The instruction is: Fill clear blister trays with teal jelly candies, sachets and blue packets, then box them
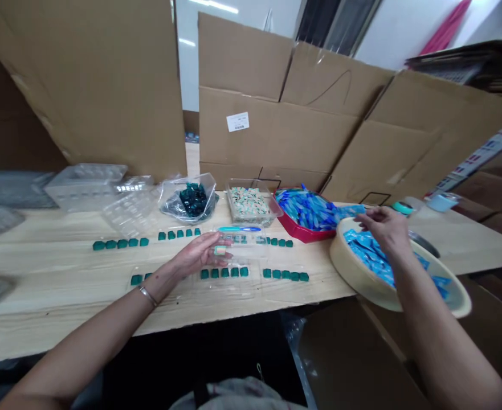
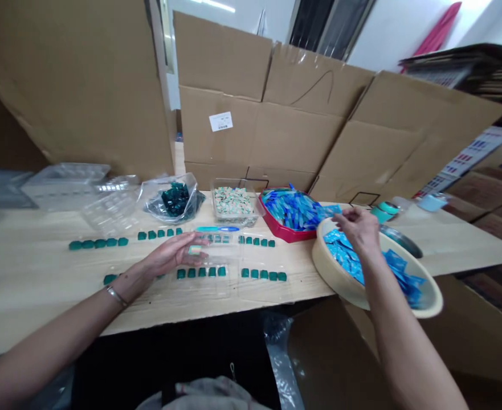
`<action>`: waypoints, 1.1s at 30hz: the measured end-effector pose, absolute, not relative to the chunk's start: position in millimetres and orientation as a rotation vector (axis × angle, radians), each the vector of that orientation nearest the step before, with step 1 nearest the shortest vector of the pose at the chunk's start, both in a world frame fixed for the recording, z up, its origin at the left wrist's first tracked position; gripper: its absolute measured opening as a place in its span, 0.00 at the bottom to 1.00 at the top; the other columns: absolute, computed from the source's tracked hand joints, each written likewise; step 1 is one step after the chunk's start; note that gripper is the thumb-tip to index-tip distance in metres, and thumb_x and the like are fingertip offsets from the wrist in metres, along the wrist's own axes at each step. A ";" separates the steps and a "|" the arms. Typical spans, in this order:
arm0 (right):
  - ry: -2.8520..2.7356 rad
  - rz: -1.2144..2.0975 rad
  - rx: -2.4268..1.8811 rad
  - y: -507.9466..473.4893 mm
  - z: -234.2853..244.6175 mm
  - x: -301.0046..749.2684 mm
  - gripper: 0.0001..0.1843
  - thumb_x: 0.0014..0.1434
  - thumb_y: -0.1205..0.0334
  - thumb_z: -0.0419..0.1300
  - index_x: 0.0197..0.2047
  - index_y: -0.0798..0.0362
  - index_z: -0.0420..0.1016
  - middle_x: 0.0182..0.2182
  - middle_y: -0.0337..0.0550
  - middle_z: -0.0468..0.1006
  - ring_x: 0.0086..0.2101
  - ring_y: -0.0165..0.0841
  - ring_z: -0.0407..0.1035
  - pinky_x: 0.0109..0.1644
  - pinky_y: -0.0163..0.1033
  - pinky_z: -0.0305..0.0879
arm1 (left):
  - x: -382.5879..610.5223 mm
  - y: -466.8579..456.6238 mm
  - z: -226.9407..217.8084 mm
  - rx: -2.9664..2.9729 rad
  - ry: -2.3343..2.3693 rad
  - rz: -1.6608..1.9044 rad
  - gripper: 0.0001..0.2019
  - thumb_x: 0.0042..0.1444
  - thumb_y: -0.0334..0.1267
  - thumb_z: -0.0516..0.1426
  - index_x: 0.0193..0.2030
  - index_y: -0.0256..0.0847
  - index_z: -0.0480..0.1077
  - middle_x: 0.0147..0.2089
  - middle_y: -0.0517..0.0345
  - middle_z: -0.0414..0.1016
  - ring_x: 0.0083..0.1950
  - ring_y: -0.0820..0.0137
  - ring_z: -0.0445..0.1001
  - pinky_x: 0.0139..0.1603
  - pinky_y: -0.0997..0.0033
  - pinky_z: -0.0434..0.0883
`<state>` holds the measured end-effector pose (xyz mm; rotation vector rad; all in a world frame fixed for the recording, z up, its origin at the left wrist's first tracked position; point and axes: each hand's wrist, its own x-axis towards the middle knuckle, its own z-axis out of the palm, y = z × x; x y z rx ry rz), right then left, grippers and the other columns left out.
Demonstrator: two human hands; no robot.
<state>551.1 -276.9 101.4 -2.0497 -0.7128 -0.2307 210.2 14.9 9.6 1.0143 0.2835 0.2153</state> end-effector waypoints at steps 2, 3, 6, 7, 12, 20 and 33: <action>-0.717 -0.011 -1.831 -251.6 105.7 499.9 0.13 0.47 0.52 0.65 0.31 0.51 0.70 0.27 0.48 0.77 0.25 0.34 0.69 0.31 0.40 0.65 | 210.4 14.8 10.5 1.015 0.287 0.242 0.14 0.58 0.40 0.57 0.49 0.37 0.67 0.54 0.40 0.72 0.42 0.57 0.79 0.37 0.56 0.78; -0.753 0.107 -1.759 -237.1 104.0 472.8 0.15 0.46 0.51 0.66 0.32 0.52 0.70 0.26 0.46 0.77 0.24 0.32 0.69 0.29 0.38 0.65 | 210.5 14.1 11.5 1.016 0.285 0.260 0.14 0.58 0.39 0.56 0.49 0.37 0.67 0.54 0.40 0.72 0.42 0.57 0.79 0.37 0.56 0.78; -0.869 0.408 -1.630 -195.7 87.6 404.6 0.18 0.48 0.47 0.64 0.32 0.54 0.69 0.25 0.43 0.77 0.22 0.29 0.67 0.24 0.32 0.61 | 210.2 9.4 17.7 1.025 0.266 0.313 0.13 0.59 0.39 0.56 0.49 0.36 0.66 0.54 0.40 0.72 0.41 0.59 0.79 0.39 0.56 0.77; -0.882 0.458 -1.625 -184.8 80.4 389.5 0.19 0.49 0.46 0.63 0.31 0.54 0.68 0.23 0.42 0.76 0.20 0.27 0.64 0.22 0.32 0.58 | 209.6 7.1 20.5 1.032 0.259 0.328 0.13 0.59 0.39 0.56 0.49 0.36 0.66 0.54 0.40 0.72 0.41 0.59 0.79 0.39 0.56 0.77; -0.895 0.348 -1.719 -160.0 54.7 364.8 0.20 0.49 0.43 0.59 0.24 0.52 0.64 0.14 0.34 0.66 0.16 0.26 0.57 0.20 0.31 0.52 | 203.1 -5.7 32.8 1.069 0.274 0.395 0.13 0.59 0.39 0.55 0.49 0.37 0.66 0.55 0.40 0.72 0.42 0.59 0.79 0.39 0.56 0.78; -1.338 -0.135 -1.925 -163.4 75.9 354.6 0.19 0.58 0.46 0.54 0.27 0.52 0.72 0.20 0.38 0.72 0.22 0.29 0.64 0.27 0.33 0.56 | 162.0 -17.1 43.8 1.020 0.374 0.526 0.13 0.58 0.37 0.56 0.49 0.35 0.67 0.54 0.40 0.73 0.41 0.60 0.79 0.39 0.54 0.77; -2.281 0.155 -1.485 -12.3 44.0 267.4 0.15 0.62 0.65 0.52 0.50 0.57 0.72 0.49 0.50 0.75 0.50 0.36 0.67 0.55 0.39 0.60 | -81.0 -40.5 29.6 0.856 1.064 1.206 0.11 0.53 0.32 0.59 0.44 0.36 0.73 0.44 0.51 0.79 0.38 0.60 0.79 0.34 0.59 0.80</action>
